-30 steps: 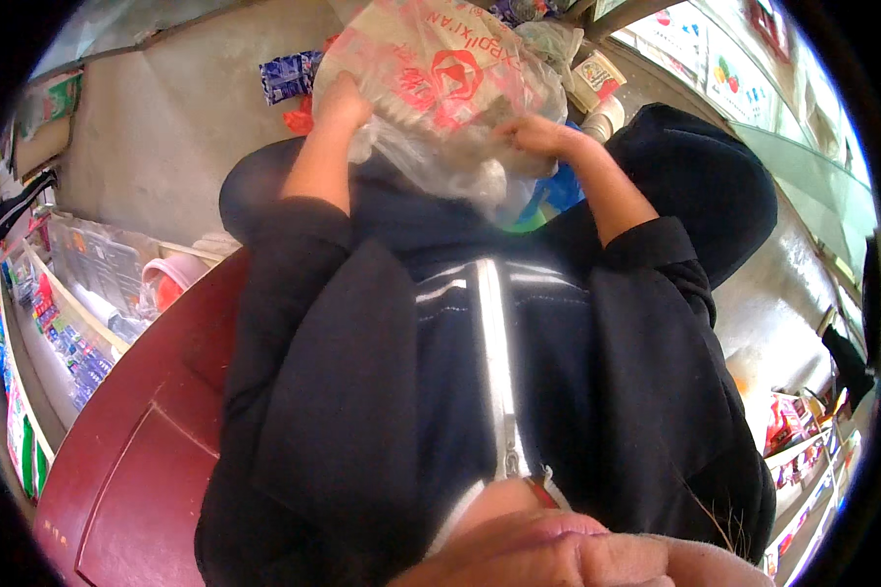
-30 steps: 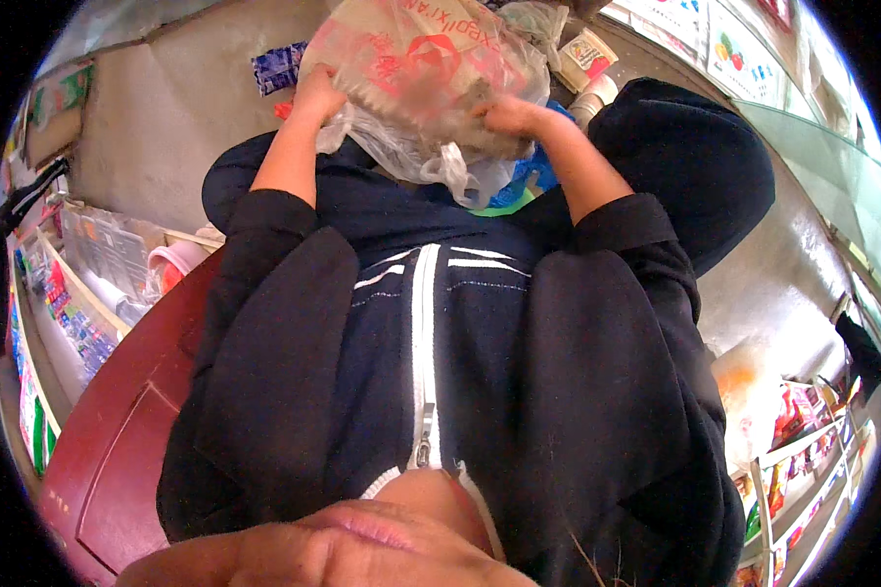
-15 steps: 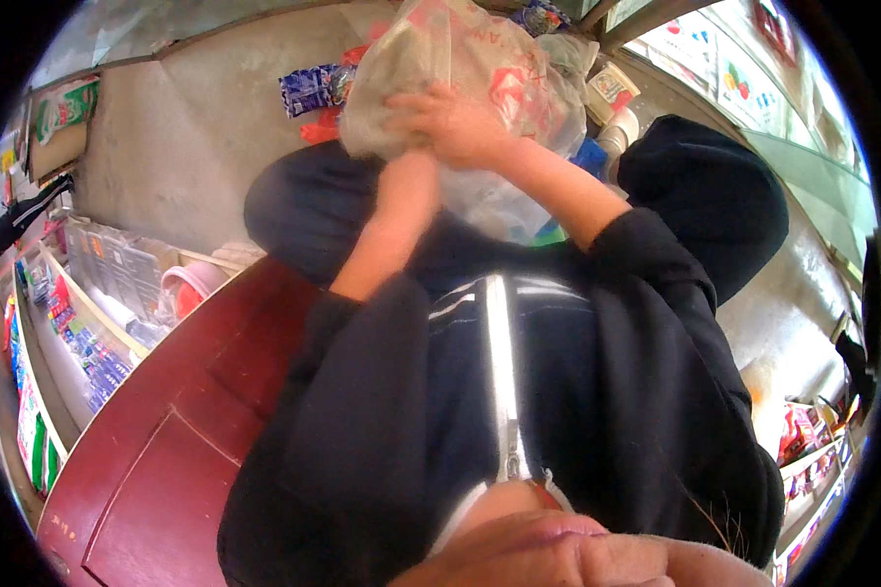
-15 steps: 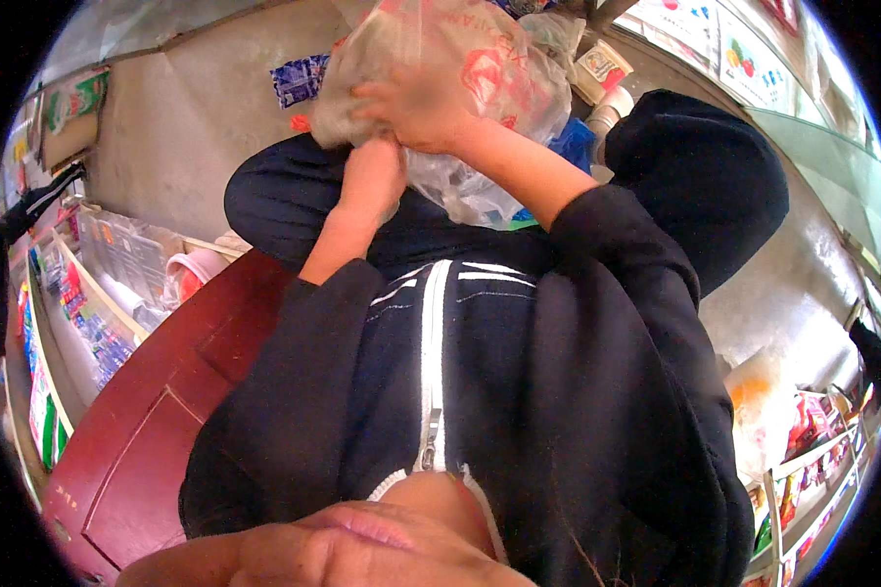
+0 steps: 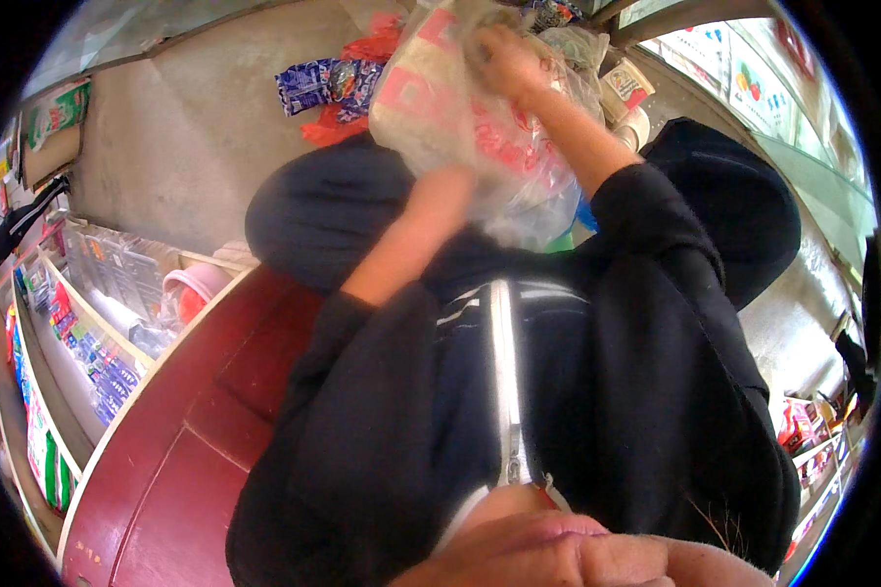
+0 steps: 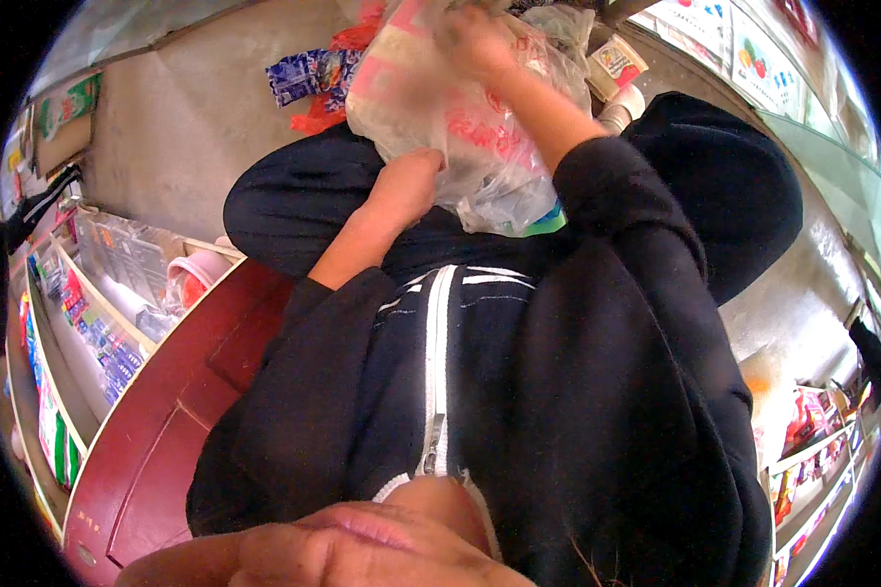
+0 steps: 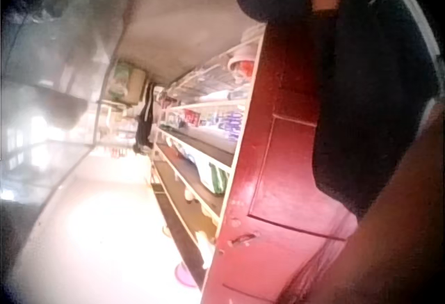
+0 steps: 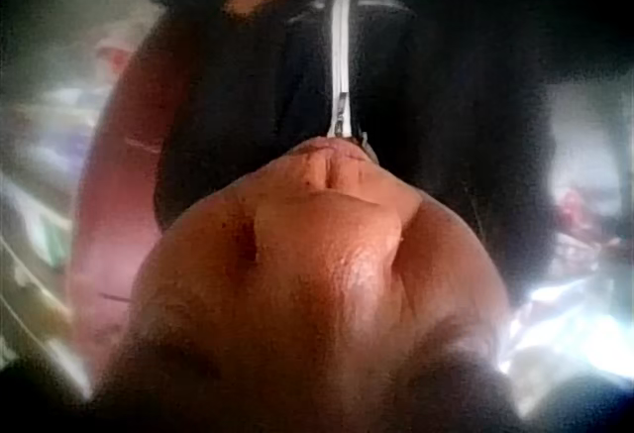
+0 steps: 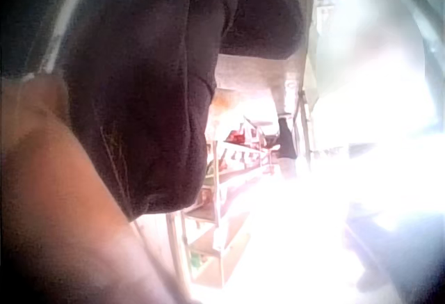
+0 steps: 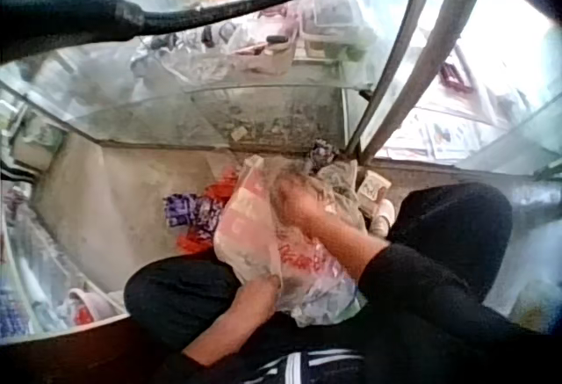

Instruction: The person sits on the floor and organizes various items, including a cloth, a plastic bag, and a package of snacks. They wipe the glass counter with the cloth, then place the cloth and other items into a plastic bag.

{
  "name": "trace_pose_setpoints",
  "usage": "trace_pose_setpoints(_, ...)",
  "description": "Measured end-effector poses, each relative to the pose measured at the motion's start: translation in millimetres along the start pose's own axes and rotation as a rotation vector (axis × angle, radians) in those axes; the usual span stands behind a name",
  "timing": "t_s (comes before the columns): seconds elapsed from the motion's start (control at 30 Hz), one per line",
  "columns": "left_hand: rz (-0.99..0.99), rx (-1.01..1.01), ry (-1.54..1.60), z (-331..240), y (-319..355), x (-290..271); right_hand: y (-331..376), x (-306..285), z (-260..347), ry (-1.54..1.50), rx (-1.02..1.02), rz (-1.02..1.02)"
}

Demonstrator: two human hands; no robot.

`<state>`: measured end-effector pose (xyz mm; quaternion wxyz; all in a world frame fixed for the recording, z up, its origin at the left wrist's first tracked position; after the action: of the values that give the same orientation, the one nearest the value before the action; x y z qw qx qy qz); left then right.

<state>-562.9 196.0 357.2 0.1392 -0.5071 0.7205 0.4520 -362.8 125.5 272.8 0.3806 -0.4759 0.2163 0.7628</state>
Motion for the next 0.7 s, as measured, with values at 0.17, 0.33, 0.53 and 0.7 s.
trace_pose_setpoints(0.17, 0.120, -0.088, -0.124, -6.4, -3.4, -7.8, 46.8, -16.1, 95.4, 0.231, -0.478, 0.431)
trace_pose_setpoints(0.33, 0.107, -0.066, -0.155, -8.7, -4.6, -6.0, 39.5, 3.5, 30.4, 0.162, -0.565, 0.194)
trace_pose_setpoints(0.53, 0.133, -0.017, -0.146, -16.3, -9.9, -6.3, 4.6, 3.1, -76.4, 0.346, 0.118, 0.218)
trace_pose_setpoints(0.7, 0.209, -0.129, -0.131, -18.4, -13.3, -7.9, 31.7, -15.0, 15.7, 0.326, -0.187, 0.393)
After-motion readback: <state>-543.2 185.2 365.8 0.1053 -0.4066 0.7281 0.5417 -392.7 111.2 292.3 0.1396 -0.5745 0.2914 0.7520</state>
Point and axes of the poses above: each hand's wrist, its own y-axis away from the middle knuckle, its own x-axis out of the palm, z = x × y, the point moved 2 cm from there along -y, towards the middle knuckle, and after that the axes turned 11 degrees about y, right-handed, at the moved point
